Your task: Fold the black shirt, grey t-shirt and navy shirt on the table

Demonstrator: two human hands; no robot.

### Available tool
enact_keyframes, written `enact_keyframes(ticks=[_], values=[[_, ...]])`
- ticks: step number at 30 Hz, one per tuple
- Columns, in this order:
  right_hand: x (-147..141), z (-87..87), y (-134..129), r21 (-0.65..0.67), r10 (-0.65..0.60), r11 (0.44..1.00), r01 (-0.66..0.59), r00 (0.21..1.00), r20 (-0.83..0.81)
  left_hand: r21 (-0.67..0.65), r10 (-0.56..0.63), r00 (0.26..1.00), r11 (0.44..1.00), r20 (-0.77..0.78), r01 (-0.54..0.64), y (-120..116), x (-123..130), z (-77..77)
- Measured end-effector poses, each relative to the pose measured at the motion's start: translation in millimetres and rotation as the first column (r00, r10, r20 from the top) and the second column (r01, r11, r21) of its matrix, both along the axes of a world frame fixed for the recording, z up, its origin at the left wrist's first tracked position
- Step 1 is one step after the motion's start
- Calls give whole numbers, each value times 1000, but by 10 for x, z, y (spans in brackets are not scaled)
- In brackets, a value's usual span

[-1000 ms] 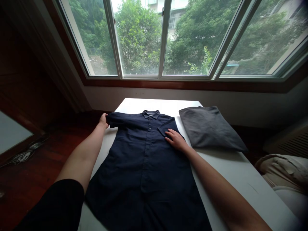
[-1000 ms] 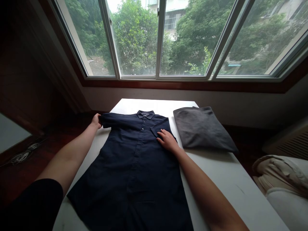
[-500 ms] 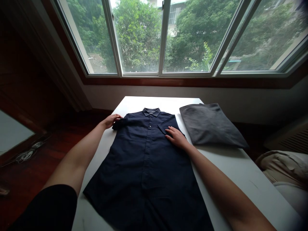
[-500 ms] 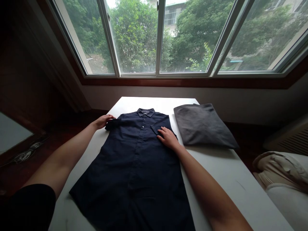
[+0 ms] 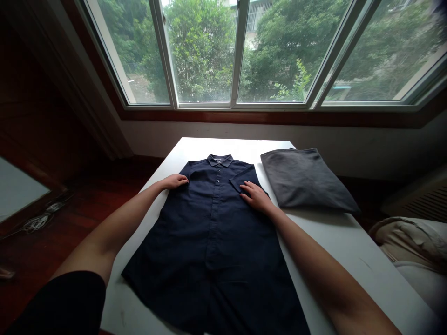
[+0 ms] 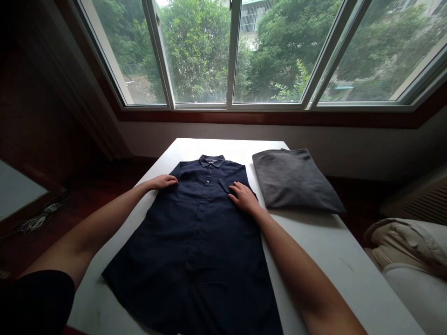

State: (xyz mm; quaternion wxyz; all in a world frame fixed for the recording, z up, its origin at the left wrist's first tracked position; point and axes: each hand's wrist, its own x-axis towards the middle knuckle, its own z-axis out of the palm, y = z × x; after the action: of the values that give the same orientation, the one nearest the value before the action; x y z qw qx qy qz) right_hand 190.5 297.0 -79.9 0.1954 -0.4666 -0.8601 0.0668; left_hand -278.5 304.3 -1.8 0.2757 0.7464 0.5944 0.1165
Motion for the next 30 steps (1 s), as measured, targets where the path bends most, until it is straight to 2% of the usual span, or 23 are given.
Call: enact_keyframes(ticks=[5,11,15,24,30], values=[[2,7,-4,-7,0,1000,0,1000,-6,9,-11,999,1000,-36,11,-32,104,-52],[-1,10,-7,-7,-6,1000,7,1000,8,23,-40,994,999,-101,43,-58,156,-44],[1,11,-5,0,-3,1000,3,1000,4,64,-16,991,998,-132,25,-99,144,-39],[4,5,7,0,2,1000,-2,1000,-11,207,85,985,977,-151,-52,-150,-24,93],[6,-5,6,1,-3,1000,3,1000,-13,310,109,989,948,-96,-74,-194,-59,171]])
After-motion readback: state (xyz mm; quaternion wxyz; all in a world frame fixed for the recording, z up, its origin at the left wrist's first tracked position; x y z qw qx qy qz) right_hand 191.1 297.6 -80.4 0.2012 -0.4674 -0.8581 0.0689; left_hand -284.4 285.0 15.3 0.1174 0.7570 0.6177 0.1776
